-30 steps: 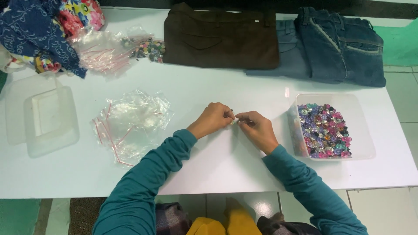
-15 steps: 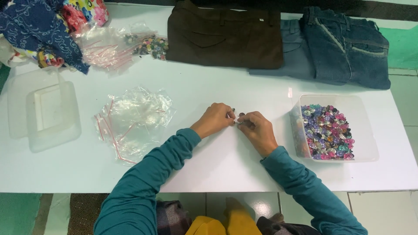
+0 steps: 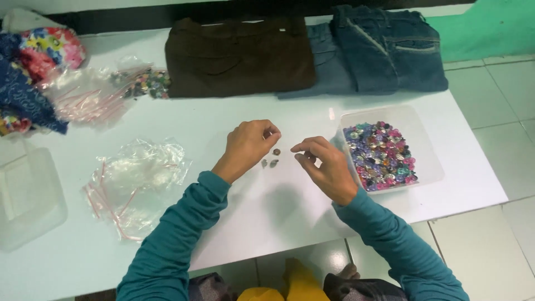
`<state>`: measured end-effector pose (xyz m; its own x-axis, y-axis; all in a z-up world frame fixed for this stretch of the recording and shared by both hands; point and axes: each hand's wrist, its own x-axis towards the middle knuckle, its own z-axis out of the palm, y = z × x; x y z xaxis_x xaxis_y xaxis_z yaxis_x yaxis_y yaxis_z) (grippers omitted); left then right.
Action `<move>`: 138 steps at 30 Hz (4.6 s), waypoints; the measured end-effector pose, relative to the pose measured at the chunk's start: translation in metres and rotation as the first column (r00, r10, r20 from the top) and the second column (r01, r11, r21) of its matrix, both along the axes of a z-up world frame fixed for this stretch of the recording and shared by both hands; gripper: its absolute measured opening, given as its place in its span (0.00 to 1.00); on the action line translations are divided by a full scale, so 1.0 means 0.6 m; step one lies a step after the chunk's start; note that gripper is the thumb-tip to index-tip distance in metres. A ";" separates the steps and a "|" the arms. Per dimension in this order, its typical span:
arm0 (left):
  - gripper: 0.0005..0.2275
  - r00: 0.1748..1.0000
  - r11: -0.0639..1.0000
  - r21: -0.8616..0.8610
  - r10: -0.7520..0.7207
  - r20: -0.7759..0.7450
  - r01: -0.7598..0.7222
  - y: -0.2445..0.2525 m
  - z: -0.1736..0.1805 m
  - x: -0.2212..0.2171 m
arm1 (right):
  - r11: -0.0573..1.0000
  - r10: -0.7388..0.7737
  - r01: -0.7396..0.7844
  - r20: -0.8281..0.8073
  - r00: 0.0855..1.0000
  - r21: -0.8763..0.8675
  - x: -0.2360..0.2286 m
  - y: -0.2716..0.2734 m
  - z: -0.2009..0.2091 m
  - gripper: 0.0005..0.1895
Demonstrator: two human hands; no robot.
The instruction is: Sorting small colorful buttons from a plastic container and bagging them into individual clear plastic bags on a work table.
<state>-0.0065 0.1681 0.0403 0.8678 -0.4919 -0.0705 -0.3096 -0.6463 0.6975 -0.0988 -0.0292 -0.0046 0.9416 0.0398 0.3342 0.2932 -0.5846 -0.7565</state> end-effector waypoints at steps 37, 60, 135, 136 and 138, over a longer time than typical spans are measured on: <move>0.01 0.712 0.901 0.334 -0.427 0.558 0.278 -0.474 -0.179 -0.009 | 0.163 -0.549 0.169 0.054 0.834 -0.972 0.023 -0.324 -0.035 0.05; 0.07 0.951 0.921 -0.238 -0.299 0.072 0.308 -0.391 -0.093 0.002 | 0.863 -0.469 0.401 -0.189 0.863 -0.308 0.007 -0.318 0.001 0.10; 0.10 0.910 0.915 -0.158 -0.324 0.258 0.371 -0.185 -0.017 -0.004 | 0.914 -0.232 0.287 0.210 0.950 -0.288 -0.005 -0.167 0.050 0.09; 0.10 0.908 0.913 -0.158 -0.330 0.258 0.376 -0.213 -0.034 0.000 | 0.912 -0.238 0.292 0.210 0.948 -0.288 0.001 -0.192 0.047 0.09; 0.07 0.825 0.931 -0.012 -0.318 0.467 0.366 -0.273 -0.070 0.007 | 0.817 -0.350 0.365 0.120 0.929 -0.446 0.010 -0.244 0.040 0.07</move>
<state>-0.0025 0.0041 -0.0016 0.5662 -0.7468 0.3488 -0.7924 -0.3765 0.4800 -0.0929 -0.1755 0.0192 0.9088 -0.1436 0.3918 0.0153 -0.9268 -0.3752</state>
